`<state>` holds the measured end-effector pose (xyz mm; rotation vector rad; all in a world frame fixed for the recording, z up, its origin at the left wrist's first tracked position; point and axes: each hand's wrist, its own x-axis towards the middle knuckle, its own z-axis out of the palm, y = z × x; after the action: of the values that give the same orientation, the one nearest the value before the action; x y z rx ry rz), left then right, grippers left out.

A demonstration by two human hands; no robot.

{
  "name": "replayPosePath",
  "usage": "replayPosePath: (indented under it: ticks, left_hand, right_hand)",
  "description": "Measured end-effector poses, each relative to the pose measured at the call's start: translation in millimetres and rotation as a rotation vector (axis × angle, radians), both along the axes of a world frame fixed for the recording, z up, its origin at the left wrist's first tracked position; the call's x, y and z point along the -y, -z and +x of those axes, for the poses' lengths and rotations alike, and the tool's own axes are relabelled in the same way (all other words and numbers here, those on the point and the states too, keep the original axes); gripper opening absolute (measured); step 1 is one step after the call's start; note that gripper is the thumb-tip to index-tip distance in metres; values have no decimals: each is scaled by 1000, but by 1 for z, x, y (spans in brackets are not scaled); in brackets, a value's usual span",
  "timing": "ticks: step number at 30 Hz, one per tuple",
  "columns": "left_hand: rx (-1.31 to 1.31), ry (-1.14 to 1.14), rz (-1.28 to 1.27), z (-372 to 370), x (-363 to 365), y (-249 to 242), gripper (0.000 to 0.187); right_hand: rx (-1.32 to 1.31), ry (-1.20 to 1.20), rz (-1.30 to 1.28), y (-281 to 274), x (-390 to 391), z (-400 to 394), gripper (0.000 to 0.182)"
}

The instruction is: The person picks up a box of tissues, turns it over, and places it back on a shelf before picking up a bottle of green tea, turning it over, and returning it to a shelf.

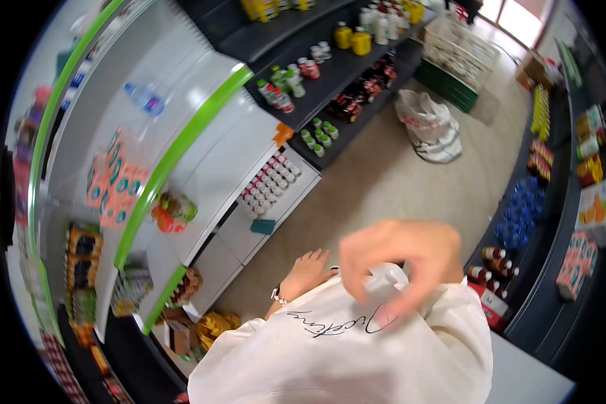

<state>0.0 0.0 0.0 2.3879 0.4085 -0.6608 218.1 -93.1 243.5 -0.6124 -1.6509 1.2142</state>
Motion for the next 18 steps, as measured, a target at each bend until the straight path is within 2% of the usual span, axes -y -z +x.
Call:
replayPosePath:
  ticks: [3, 5, 6, 7, 8, 10, 16, 18]
  left_hand:
    - [41, 140, -37, 52, 12, -8, 68]
    - [179, 228, -2, 91, 24, -9, 65]
    - [248, 236, 44, 113, 34, -12, 56]
    - [244, 272, 44, 136, 40, -18, 56]
    - [246, 336, 59, 160, 45, -24, 59]
    - [253, 436, 79, 204, 60, -36, 62]
    - [327, 697, -149, 311, 111, -47, 60]
    - [365, 828, -36, 341, 124, -42, 59]
  right_hand:
    - [-316, -255, 224, -52, 53, 30, 23]
    - [-225, -338, 404, -77, 83, 48, 22]
    - [-221, -303, 413, -90, 95, 57, 22]
    - [-164, -217, 409, -101, 107, 63, 15]
    - [-108, -130, 403, -106, 119, 70, 19]
    - [-105, -21, 397, -103, 144, 83, 17]
    - [-26, 249, 390, -88, 202, 128, 17]
    - [36, 294, 355, -85, 219, 142, 17]
